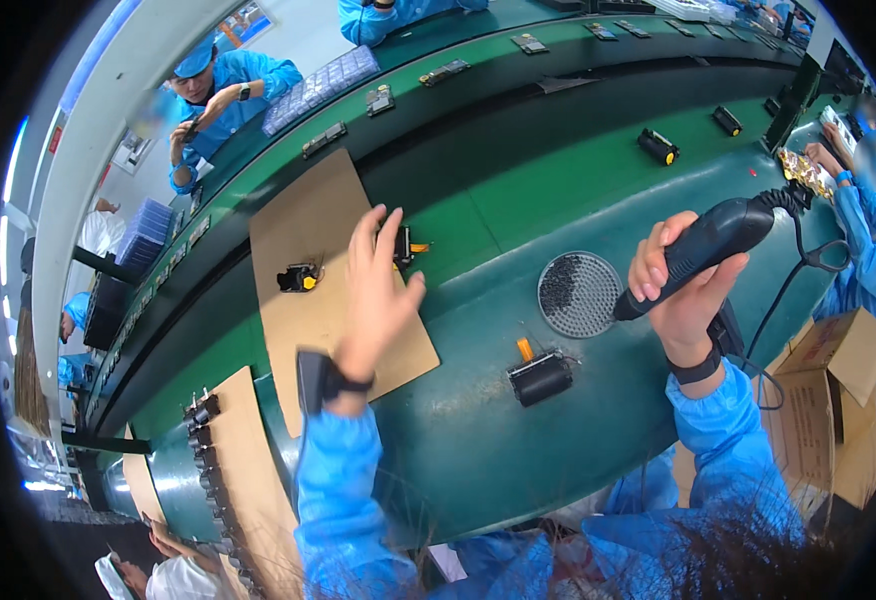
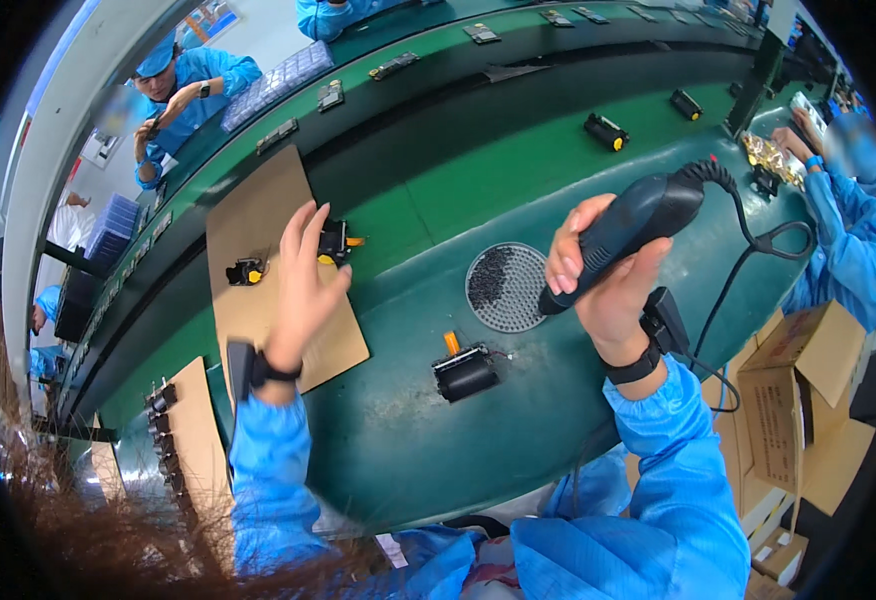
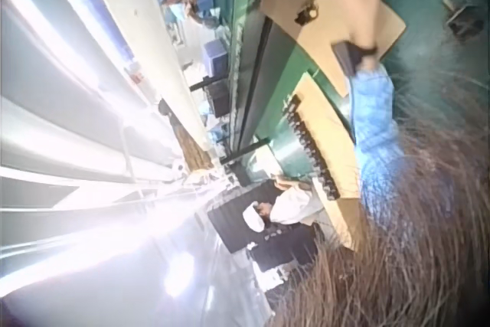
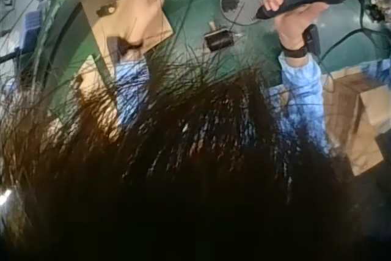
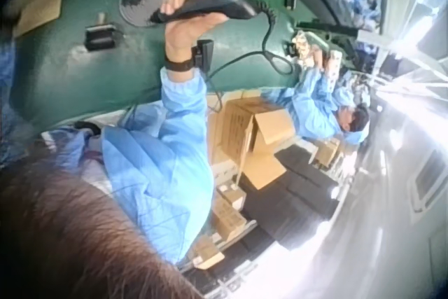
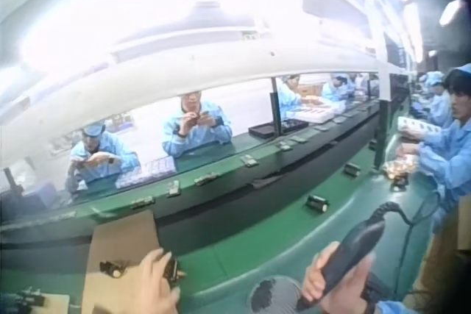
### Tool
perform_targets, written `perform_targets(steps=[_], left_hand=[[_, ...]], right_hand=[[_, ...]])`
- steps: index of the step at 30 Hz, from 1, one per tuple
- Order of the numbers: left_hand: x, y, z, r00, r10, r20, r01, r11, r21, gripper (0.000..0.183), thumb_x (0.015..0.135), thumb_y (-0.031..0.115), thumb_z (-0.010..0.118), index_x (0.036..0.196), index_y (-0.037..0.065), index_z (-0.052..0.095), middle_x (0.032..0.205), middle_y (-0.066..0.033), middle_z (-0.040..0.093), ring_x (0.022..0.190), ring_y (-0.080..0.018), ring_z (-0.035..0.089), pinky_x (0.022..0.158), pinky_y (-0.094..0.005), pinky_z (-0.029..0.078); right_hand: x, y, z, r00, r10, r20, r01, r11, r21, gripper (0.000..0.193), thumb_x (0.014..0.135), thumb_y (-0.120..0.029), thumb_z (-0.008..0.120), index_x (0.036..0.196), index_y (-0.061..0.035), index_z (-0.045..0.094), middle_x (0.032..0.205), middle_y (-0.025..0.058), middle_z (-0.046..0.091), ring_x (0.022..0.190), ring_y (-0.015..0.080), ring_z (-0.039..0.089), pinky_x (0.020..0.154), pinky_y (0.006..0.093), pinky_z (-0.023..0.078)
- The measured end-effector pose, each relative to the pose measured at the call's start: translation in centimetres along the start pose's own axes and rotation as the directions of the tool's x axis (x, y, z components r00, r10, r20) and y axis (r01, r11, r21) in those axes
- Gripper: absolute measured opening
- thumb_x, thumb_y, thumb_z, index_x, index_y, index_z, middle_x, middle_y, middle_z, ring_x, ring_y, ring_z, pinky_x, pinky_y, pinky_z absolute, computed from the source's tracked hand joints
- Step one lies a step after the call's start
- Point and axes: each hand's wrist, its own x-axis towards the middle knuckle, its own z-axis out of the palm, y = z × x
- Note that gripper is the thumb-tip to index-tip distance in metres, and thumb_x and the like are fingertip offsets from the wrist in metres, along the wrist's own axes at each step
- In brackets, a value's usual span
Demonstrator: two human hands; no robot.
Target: Using a handheld power tool to drive screws into electronic components on an assembly line.
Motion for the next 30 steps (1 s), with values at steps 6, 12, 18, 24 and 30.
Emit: perform_targets(steps=[6, 12, 18, 24, 30], left_hand=[[1.9, -7.1, -1.1, 0.961, -0.138, 0.240, 0.121, 0.989, 0.083, 0.061, 0.072, 0.021, 0.081, 0.128, 0.008, 0.060, 0.128, -0.0174, 0.058, 0.114, -0.0365, 0.058, 0.097, -0.0408, 0.048], [-0.5, -8.0, -4.0, 0.905, -0.425, 0.027, 0.337, 0.753, 0.565, 0.060, 0.070, 0.034, 0.081, 0.124, 0.013, 0.063, 0.121, -0.0122, 0.061, 0.116, -0.0328, 0.056, 0.098, -0.0505, 0.040], [-3.8, -0.8, -2.5, 0.993, -0.109, -0.042, 0.117, 0.943, 0.311, 0.060, 0.077, 0.025, 0.077, 0.130, 0.007, 0.055, 0.132, -0.0155, 0.051, 0.122, -0.0351, 0.047, 0.101, -0.0486, 0.036], [-8.9, 11.6, 0.5, 0.939, 0.133, 0.316, -0.105, 0.989, -0.103, 0.066, 0.073, 0.027, 0.080, 0.128, 0.001, 0.055, 0.123, -0.0145, 0.056, 0.114, -0.0341, 0.051, 0.097, -0.0455, 0.038], [-10.5, 11.3, 2.4, 0.947, 0.154, 0.280, -0.131, 0.986, -0.100, 0.065, 0.074, 0.025, 0.081, 0.128, 0.001, 0.055, 0.122, -0.0131, 0.056, 0.111, -0.0325, 0.053, 0.093, -0.0437, 0.040]], right_hand=[[0.1, -0.1, 0.1, 0.999, -0.005, -0.036, 0.005, 1.000, -0.007, 0.083, 0.085, -0.084, 0.034, 0.101, -0.0041, 0.047, 0.067, 0.0018, 0.047, 0.054, 0.0105, 0.048, 0.050, 0.0258, 0.041], [0.2, 0.1, -0.2, 1.000, 0.027, 0.006, -0.028, 0.999, 0.030, 0.079, 0.085, -0.080, 0.041, 0.106, -0.0042, 0.048, 0.072, 0.0030, 0.050, 0.061, 0.0118, 0.050, 0.058, 0.0274, 0.044], [0.2, 0.3, -1.4, 1.000, 0.003, 0.015, -0.002, 0.995, -0.101, 0.081, 0.085, -0.077, 0.048, 0.108, 0.0002, 0.051, 0.072, 0.0049, 0.053, 0.063, 0.0125, 0.052, 0.059, 0.0269, 0.045], [-0.6, 1.5, -1.2, 1.000, -0.016, 0.014, 0.017, 0.990, -0.141, 0.085, 0.081, -0.082, 0.046, 0.103, 0.0005, 0.051, 0.067, 0.0041, 0.052, 0.058, 0.0115, 0.052, 0.055, 0.0256, 0.045], [-0.7, 1.8, -1.1, 0.998, 0.053, 0.036, -0.047, 0.988, -0.149, 0.089, 0.078, -0.087, 0.042, 0.098, -0.0011, 0.049, 0.064, 0.0027, 0.049, 0.055, 0.0112, 0.050, 0.052, 0.0255, 0.043]])
